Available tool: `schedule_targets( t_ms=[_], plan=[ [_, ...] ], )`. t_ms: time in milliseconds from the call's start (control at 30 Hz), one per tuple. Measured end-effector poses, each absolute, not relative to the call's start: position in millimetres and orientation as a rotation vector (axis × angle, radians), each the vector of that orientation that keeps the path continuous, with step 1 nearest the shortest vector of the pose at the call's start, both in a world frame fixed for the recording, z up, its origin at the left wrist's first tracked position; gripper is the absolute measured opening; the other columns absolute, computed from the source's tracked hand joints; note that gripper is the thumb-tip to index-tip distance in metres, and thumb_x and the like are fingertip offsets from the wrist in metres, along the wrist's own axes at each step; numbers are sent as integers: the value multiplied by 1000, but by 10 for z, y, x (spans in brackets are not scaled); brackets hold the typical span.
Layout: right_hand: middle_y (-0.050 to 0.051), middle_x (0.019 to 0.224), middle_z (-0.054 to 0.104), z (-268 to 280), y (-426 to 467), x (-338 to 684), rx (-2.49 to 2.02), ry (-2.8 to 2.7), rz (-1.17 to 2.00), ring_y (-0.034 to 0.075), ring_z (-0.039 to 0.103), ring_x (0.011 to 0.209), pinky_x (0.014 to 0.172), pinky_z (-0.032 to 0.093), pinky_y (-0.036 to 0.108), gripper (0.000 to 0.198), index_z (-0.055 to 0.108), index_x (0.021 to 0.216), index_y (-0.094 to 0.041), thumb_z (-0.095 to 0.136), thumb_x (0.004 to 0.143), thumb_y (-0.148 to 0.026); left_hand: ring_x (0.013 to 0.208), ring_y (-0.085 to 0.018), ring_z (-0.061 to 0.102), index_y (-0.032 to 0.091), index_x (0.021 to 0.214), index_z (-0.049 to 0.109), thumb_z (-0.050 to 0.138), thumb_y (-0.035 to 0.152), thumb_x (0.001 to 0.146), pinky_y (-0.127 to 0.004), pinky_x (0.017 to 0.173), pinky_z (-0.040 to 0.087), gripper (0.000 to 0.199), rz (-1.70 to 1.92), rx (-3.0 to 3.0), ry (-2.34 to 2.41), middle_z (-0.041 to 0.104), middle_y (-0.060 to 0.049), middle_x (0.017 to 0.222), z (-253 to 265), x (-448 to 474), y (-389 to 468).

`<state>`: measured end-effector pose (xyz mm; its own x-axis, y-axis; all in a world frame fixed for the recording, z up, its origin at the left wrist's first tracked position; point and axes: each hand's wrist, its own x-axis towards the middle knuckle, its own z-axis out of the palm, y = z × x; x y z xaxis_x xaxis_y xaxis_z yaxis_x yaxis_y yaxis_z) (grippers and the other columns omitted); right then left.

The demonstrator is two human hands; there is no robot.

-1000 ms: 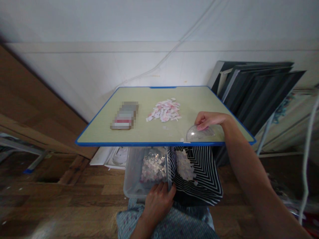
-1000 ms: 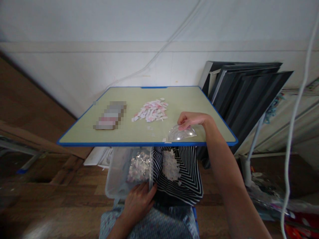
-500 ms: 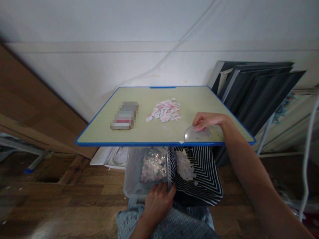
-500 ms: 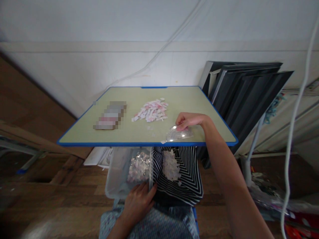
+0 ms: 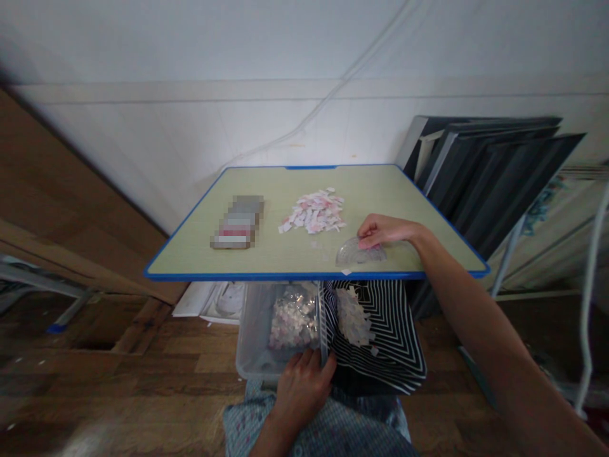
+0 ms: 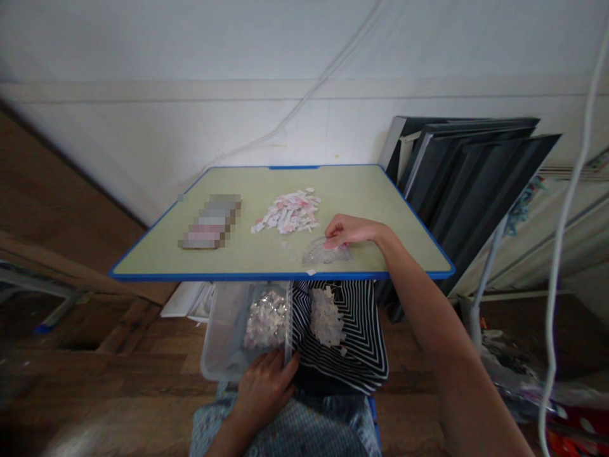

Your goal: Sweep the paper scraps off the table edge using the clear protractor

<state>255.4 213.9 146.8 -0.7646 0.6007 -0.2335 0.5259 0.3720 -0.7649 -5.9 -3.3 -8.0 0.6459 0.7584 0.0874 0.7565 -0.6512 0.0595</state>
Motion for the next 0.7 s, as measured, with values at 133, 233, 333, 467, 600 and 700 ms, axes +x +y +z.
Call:
schedule_targets(
  t_ms=[133,233,333,467,600,700],
  plan=[
    [-7,46,32,1475,2121,2501,-994,-2566,1419,5,31,46,45,22,21,50,43,48,-15,62,74,-54,76,-21,60,21,115,53,61,20,76,-31,63,51,39,150,2831,1306,63,-5,83,-55,-52,-29],
    [-8,46,31,1493,2103,2517,-991,-2564,1441,4,30,46,45,21,21,52,42,47,-15,63,72,-56,76,-20,60,21,114,54,59,19,77,-31,63,51,37,133,2826,1308,63,-5,83,-56,-53,-32],
    [-7,46,33,1498,2103,2532,-1026,-2542,1424,5,31,46,45,22,21,51,44,48,-15,63,70,-57,77,-21,59,21,114,54,58,18,78,-32,63,51,37,145,2826,1302,63,-5,84,-69,-56,-35],
    [-7,45,35,1505,2130,2565,-1135,-2456,1306,5,32,46,45,22,22,50,45,47,-15,62,71,-55,77,-21,60,21,115,53,56,17,78,-32,64,51,36,143,2824,1302,63,-5,85,-74,-57,-31],
    [-4,45,41,1489,2086,2749,-1295,-2329,1138,7,36,45,45,24,23,49,49,48,-15,61,72,-56,78,-21,60,21,116,52,56,19,79,-32,64,52,37,131,2826,1294,64,-5,86,-59,-54,-29],
    [-3,43,41,1425,1966,2976,-1442,-2200,1003,7,34,42,43,24,24,50,47,47,-17,57,73,-58,79,-20,60,21,116,52,57,20,79,-32,66,52,37,78,2808,1287,64,-6,88,-48,-51,-30]
  ],
)
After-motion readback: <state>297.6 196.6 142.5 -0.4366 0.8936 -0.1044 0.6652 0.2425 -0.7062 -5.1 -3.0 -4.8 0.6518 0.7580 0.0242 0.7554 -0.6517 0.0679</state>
